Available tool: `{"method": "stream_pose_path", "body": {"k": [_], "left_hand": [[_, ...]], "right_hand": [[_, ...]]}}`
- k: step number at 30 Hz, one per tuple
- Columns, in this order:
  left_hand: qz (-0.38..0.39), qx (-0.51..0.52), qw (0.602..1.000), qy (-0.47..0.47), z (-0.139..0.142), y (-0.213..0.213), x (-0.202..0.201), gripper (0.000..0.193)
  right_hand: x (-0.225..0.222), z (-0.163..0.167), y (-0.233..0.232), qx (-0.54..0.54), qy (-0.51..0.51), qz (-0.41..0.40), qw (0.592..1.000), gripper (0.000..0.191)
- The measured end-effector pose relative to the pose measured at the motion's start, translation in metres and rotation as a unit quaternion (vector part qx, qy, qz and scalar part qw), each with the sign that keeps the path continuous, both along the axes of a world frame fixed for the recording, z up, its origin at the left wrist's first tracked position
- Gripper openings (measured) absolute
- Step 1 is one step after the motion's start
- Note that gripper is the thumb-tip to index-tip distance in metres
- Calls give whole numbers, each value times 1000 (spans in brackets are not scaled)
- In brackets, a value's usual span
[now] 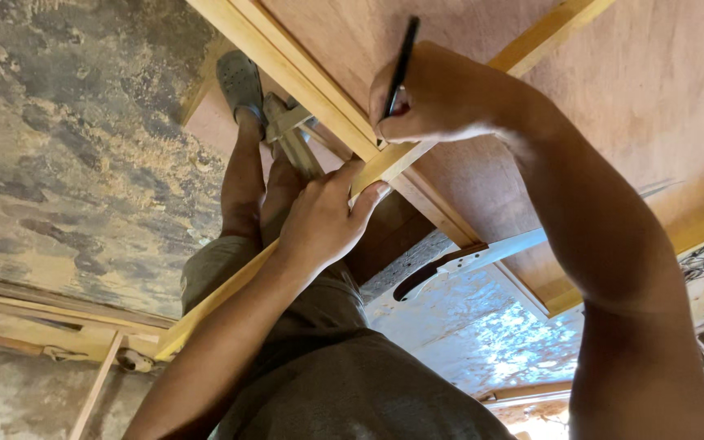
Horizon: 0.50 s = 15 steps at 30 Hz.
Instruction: The person fits thin wooden strips into the compartments of a large plywood frame resting on sawhorses, pressing each strip into place to check its length. They mark cut lines on the strips with a pencil while holding a hand saw, and reposition the strips across different compartments of the frame.
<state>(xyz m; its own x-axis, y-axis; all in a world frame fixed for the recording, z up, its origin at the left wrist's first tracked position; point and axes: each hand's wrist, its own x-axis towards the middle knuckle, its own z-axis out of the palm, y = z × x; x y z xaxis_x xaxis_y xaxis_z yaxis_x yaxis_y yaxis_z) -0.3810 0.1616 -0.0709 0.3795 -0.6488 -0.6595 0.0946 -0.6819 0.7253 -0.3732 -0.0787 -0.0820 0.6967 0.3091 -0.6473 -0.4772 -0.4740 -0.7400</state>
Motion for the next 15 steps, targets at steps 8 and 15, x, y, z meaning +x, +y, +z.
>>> {"method": "stream_pose_path", "body": {"k": [8, 15], "left_hand": [[12, 6, 1000, 19, -1, 1, -5, 42], [15, 0, 1000, 9, 0, 0, -3, 41]], "right_hand": [[10, -11, 3, -45, 133, 31, 990, 15], [6, -19, 3, -41, 123, 53, 990, 16]]}}
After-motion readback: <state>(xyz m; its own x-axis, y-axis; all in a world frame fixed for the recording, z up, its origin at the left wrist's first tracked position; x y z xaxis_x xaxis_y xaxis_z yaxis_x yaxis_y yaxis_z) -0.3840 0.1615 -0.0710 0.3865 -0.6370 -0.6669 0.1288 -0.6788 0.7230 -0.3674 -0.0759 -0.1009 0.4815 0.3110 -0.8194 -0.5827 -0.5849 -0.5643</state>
